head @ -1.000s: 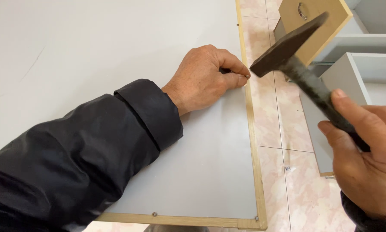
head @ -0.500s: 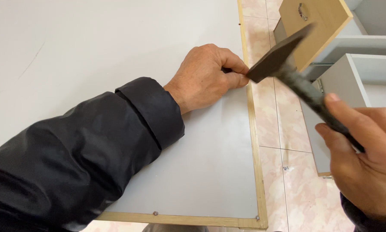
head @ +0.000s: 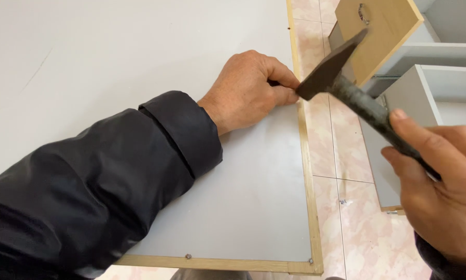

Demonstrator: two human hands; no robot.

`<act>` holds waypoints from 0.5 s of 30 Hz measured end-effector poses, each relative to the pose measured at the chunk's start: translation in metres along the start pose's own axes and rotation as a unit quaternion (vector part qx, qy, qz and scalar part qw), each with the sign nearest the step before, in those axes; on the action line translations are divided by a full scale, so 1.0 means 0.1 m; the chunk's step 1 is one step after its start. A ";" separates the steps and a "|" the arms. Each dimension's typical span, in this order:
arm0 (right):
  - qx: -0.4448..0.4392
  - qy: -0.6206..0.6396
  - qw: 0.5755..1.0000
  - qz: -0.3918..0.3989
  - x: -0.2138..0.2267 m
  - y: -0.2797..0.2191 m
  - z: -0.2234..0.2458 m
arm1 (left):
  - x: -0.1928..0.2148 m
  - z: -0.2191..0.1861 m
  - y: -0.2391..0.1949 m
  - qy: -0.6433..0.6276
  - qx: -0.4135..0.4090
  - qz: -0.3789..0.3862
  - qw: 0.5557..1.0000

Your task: The person assembles a wooden furniture piece by applying glue to the joints and hammering nails into the frame. The person uses a hammer to secure the nails and a glue tube to reinforce the connections.

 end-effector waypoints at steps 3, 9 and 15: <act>0.001 -0.029 0.999 0.016 0.04 0.05 0.04 | 0.08 0.02 0.02 -0.038 0.017 0.013 0.999; -0.005 -0.024 0.999 0.025 0.13 0.12 0.18 | 0.18 0.18 0.34 0.056 -0.096 0.060 0.992; 0.031 -0.001 0.999 0.011 0.14 0.17 0.16 | 0.22 -0.01 0.47 0.245 -0.107 0.205 0.942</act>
Point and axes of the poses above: each hand's wrist, its own y-axis towards the middle knuckle, its own x-axis out of the back of the hand, z = x × y, the point moved 2 cm from there along y, towards the middle knuckle, and after that the axes turned 1 degree about y, right-handed, at the moved point
